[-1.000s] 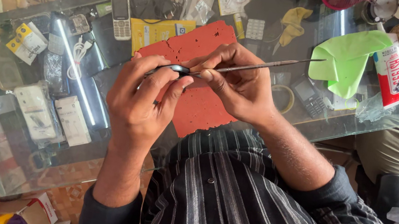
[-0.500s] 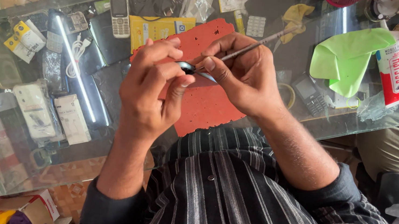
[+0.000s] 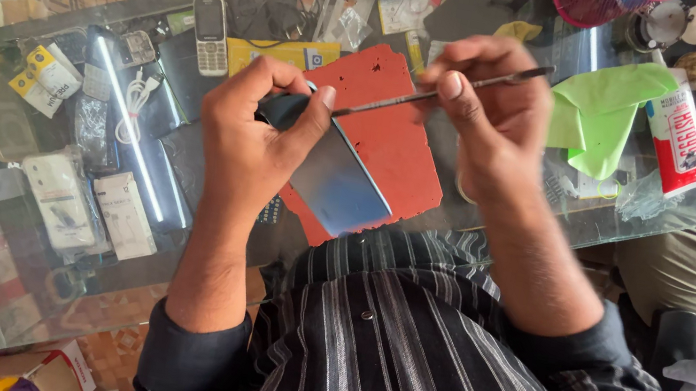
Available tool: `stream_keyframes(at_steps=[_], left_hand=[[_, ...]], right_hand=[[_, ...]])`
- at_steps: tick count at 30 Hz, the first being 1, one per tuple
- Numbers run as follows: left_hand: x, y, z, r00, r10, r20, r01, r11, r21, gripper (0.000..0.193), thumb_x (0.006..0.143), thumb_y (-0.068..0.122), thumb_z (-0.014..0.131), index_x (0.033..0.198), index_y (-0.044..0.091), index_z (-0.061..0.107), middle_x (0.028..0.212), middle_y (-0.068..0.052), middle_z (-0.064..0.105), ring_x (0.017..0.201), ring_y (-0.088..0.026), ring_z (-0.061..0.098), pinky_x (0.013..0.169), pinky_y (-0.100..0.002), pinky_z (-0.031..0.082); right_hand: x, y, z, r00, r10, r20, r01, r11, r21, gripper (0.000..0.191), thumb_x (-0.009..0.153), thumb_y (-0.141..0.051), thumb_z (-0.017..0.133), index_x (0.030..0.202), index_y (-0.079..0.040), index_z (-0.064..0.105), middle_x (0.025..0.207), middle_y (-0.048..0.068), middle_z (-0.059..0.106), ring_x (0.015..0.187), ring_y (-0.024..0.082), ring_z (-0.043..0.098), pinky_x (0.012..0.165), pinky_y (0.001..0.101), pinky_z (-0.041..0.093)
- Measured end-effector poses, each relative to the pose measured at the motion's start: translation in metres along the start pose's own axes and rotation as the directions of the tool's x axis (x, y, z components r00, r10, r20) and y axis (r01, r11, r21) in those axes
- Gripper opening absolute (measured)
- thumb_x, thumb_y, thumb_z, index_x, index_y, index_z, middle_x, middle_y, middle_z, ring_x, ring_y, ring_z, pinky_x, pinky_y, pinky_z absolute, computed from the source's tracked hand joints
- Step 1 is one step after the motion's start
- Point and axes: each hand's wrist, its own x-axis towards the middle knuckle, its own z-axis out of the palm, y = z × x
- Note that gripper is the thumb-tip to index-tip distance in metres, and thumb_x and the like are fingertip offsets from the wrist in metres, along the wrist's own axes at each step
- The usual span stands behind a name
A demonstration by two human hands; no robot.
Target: The person holds a smartphone and squeezes liquid from a bottle onto its back, then uses a thin metal pry tool to work around the edge and separate the back cover. They remove the cover, set it aside, and use a screwdriver on the exposed internal components.
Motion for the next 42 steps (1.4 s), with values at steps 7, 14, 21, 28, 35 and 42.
stream_keyframes(at_steps=[7,14,21,28,35,42], left_hand=[[-0.029,0.0,0.023,0.947,-0.231,0.223,0.25,0.966,-0.06,0.023,0.093,0.02,0.081,0.087,0.003,0.067,0.074,-0.001,0.068,0.069,-0.008,0.058,0.065,-0.027,0.05],[-0.037,0.001,0.029,0.968,-0.177,0.179,0.179,0.984,0.005,0.022,0.094,0.019,0.077,0.088,0.002,0.066,0.076,-0.004,0.071,0.071,-0.014,0.069,0.071,-0.028,0.055],[-0.03,-0.001,0.046,0.938,-0.253,0.239,0.24,0.967,0.083,0.022,0.093,0.023,0.076,0.087,0.003,0.068,0.07,-0.005,0.068,0.062,-0.017,0.067,0.061,-0.031,0.053],[-0.026,-0.016,0.057,0.947,-0.218,0.237,0.207,0.976,0.067,0.025,0.092,0.027,0.077,0.085,0.005,0.069,0.069,-0.004,0.068,0.063,-0.016,0.067,0.06,-0.031,0.053],[-0.023,-0.017,0.063,0.969,-0.154,0.192,0.143,0.987,0.07,0.025,0.092,0.026,0.078,0.084,0.004,0.069,0.07,-0.005,0.068,0.064,-0.017,0.067,0.061,-0.032,0.052],[-0.015,-0.01,0.058,0.968,-0.162,0.19,0.16,0.987,0.026,0.023,0.092,0.024,0.079,0.085,0.004,0.069,0.07,-0.005,0.069,0.064,-0.016,0.068,0.061,-0.031,0.052]], right_hand=[[-0.02,-0.019,-0.052,0.994,0.11,-0.028,-0.113,0.965,-0.237,0.027,0.095,0.009,0.078,0.112,0.001,0.058,0.096,0.012,0.07,0.082,0.019,0.073,0.07,0.0316,0.063],[-0.027,-0.035,-0.072,0.978,0.166,0.129,0.011,0.573,-0.82,0.018,0.082,-0.001,0.089,0.094,0.0,0.076,0.084,0.011,0.074,0.076,0.017,0.067,0.065,0.0333,0.054],[-0.034,-0.031,-0.029,0.754,0.433,0.494,0.423,0.256,-0.869,0.056,0.084,-0.017,0.076,0.137,-0.006,0.064,0.112,0.012,0.069,0.088,0.03,0.07,0.072,0.0405,0.056],[-0.039,-0.02,0.003,0.692,0.531,0.49,0.547,0.058,-0.835,0.147,0.032,-0.084,0.08,0.137,0.012,0.042,0.102,0.013,0.057,0.095,0.029,0.06,0.075,0.0439,0.05],[-0.038,-0.025,0.01,0.738,0.453,0.499,0.594,-0.087,-0.8,0.147,0.033,-0.087,0.073,0.136,0.014,0.044,0.099,0.012,0.054,0.086,0.027,0.056,0.069,0.0405,0.048],[-0.037,-0.025,0.01,0.722,0.474,0.505,0.634,-0.16,-0.756,0.144,0.034,-0.092,0.068,0.131,0.012,0.048,0.096,0.012,0.055,0.083,0.026,0.057,0.063,0.0398,0.049]])
